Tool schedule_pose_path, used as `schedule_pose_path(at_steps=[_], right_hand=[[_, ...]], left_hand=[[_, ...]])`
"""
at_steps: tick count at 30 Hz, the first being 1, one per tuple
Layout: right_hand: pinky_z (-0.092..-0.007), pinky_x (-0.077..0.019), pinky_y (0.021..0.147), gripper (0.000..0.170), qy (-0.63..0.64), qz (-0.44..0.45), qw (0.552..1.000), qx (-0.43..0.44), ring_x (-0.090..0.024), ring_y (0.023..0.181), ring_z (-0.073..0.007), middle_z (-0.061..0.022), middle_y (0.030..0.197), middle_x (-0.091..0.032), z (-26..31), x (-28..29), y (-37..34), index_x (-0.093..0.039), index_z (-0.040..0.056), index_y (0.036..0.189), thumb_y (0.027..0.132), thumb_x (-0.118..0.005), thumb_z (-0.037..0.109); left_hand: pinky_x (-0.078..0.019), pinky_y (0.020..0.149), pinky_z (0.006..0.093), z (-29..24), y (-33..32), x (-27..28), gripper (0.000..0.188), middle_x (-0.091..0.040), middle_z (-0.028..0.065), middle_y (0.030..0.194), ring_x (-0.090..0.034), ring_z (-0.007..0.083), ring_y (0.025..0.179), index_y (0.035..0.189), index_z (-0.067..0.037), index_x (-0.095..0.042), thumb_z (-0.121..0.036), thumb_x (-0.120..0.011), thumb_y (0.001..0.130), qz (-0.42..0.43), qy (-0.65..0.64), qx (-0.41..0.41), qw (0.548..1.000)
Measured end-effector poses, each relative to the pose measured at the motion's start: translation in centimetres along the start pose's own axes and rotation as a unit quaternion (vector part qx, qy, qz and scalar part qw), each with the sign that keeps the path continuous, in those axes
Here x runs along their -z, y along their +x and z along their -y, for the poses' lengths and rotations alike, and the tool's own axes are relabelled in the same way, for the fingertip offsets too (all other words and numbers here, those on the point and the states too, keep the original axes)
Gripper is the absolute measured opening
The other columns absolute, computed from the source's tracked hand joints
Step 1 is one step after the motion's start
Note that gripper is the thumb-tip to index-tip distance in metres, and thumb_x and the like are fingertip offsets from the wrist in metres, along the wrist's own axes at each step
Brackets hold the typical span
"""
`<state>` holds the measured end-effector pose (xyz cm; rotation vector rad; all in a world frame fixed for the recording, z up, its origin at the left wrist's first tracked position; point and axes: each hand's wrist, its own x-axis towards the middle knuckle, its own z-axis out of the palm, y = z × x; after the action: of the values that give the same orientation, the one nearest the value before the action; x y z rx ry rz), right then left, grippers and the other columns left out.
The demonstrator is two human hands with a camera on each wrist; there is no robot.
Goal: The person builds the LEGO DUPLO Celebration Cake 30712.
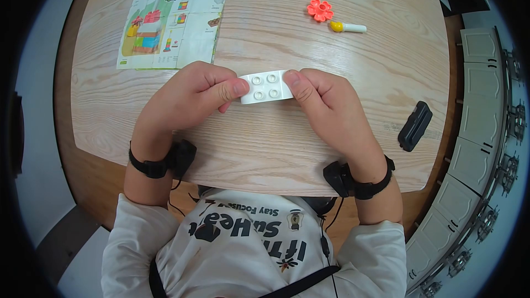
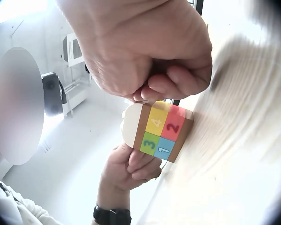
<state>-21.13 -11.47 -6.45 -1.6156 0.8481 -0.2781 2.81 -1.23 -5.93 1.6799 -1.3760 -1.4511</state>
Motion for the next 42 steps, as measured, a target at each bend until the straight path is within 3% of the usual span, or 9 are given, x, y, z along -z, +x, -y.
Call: schedule_pose_path(at_steps=[7, 10, 13, 19, 22, 28, 31, 34, 42], right_hand=[[-0.0255, -0.0369, 0.062, 0.043, 0.027, 0.034, 0.999, -0.018, -0.038, 0.069, -0.005, 0.007, 0.072, -0.046, 0.0, 0.4, 0.0, -0.064, 0.0, 0.086, 0.114, -0.056, 0.032], [-0.0257, -0.0368, 0.061, 0.042, 0.017, 0.045, 0.999, 0.009, -0.038, 0.068, -0.0047, 0.0066, 0.071, -0.046, -0.4, 0.3, -0.3, -0.063, 0.0009, 0.085, 0.114, -0.055, 0.03], [-0.026, -0.0371, 0.061, 0.041, 0.023, 0.02, 0.999, 0.043, -0.04, 0.067, -0.0049, 0.006, 0.07, -0.047, -0.7, -0.1, -0.4, -0.062, 0.0017, 0.084, 0.114, -0.055, 0.029], [-0.0269, -0.04, 0.061, 0.045, 0.01, 0.03, 1.0, -0.004, -0.045, 0.067, -0.0062, 0.0045, 0.07, -0.049, -0.3, 0.3, -0.3, -0.062, 0.0018, 0.085, 0.114, -0.053, 0.035], [-0.0268, -0.0405, 0.062, 0.048, -0.002, 0.045, 0.999, -0.021, -0.045, 0.067, -0.0065, 0.0041, 0.07, -0.051, -0.3, 0.4, -0.3, -0.063, 0.0018, 0.085, 0.115, -0.051, 0.038], [-0.0266, -0.0403, 0.062, 0.051, 0.076, 0.011, 0.997, 0.031, -0.045, 0.066, -0.0072, 0.0034, 0.069, -0.051, -0.5, 0.3, -0.8, -0.062, 0.0038, 0.082, 0.114, -0.051, 0.041], [-0.0274, -0.0403, 0.062, 0.053, 0.008, 0.003, 0.999, 0.037, -0.045, 0.066, -0.008, 0.0027, 0.068, -0.052, -0.3, 0.4, -0.9, -0.06, 0.0043, 0.078, 0.114, -0.051, 0.043], [-0.0279, -0.0402, 0.061, 0.056, -0.033, 0.031, 0.999, -0.028, -0.045, 0.065, -0.0085, 0.0021, 0.067, -0.052, -0.4, 0.3, 0.0, -0.06, 0.0037, 0.077, 0.114, -0.05, 0.044], [-0.0287, -0.041, 0.061, 0.057, -0.021, 0.019, 0.999, -0.033, -0.046, 0.066, -0.0087, 0.0013, 0.068, -0.053, 0.0, 0.0, -0.2, -0.063, 0.0019, 0.08, 0.114, -0.051, 0.047]], left_hand=[[-0.0389, 0.056, 0.0288, -0.6, -0.3, -0.2, 0.045, -0.056, -0.0015, 0.063, -0.045, 0.0087, 0.059, 0.079, -0.002, -0.07, -0.035, -0.062, 0.108, -0.008, -0.009, -0.023, 1.0], [-0.0414, 0.057, 0.0278, 0.4, 0.3, -0.8, 0.043, -0.059, -0.0009, 0.066, -0.049, 0.0082, 0.061, 0.081, -0.003, -0.071, -0.035, -0.061, 0.108, -0.042, -0.036, -0.105, 0.993], [-0.0437, 0.059, 0.0265, -0.2, 0.0, -0.5, 0.044, -0.06, -0.001, 0.068, -0.053, 0.0076, 0.064, 0.083, -0.004, -0.071, -0.038, -0.06, 0.109, -0.001, -0.07, -0.041, 0.997], [-0.0437, 0.058, 0.0259, 0.5, 0.8, -1.0, 0.049, -0.059, -0.0015, 0.068, -0.053, 0.0078, 0.062, 0.083, -0.004, -0.069, -0.043, -0.058, 0.11, -0.017, -0.079, -0.078, 0.994], [-0.0435, 0.058, 0.0264, -0.4, 0.1, -0.5, 0.049, -0.058, -0.0014, 0.069, -0.052, 0.0076, 0.062, 0.082, -0.004, -0.067, -0.042, -0.056, 0.111, 0.005, -0.051, -0.008, 0.999], [-0.043, 0.057, 0.0273, -0.1, -0.1, -1.1, 0.047, -0.055, -0.0004, 0.071, -0.048, 0.0083, 0.06, 0.085, -0.005, -0.063, -0.041, -0.053, 0.112, -0.036, -0.071, -0.131, 0.988], [-0.0432, 0.057, 0.0278, -0.6, -0.5, -0.6, 0.046, -0.057, 0.0009, 0.073, -0.05, 0.0093, 0.06, 0.088, -0.004, -0.064, -0.041, -0.052, 0.112, -0.016, -0.07, -0.094, 0.993], [-0.0439, 0.056, 0.0283, -0.3, 0.0, -0.8, 0.045, -0.058, 0.0015, 0.074, -0.052, 0.0102, 0.061, 0.088, -0.004, -0.064, -0.04, -0.052, 0.112, -0.02, -0.03, -0.028, 0.999], [-0.0448, 0.056, 0.0276, 0.0, 0.2, -0.9, 0.048, -0.059, 0.0007, 0.074, -0.053, 0.0101, 0.06, 0.088, -0.003, -0.065, -0.043, -0.052, 0.112, -0.027, -0.031, -0.029, 0.999]])
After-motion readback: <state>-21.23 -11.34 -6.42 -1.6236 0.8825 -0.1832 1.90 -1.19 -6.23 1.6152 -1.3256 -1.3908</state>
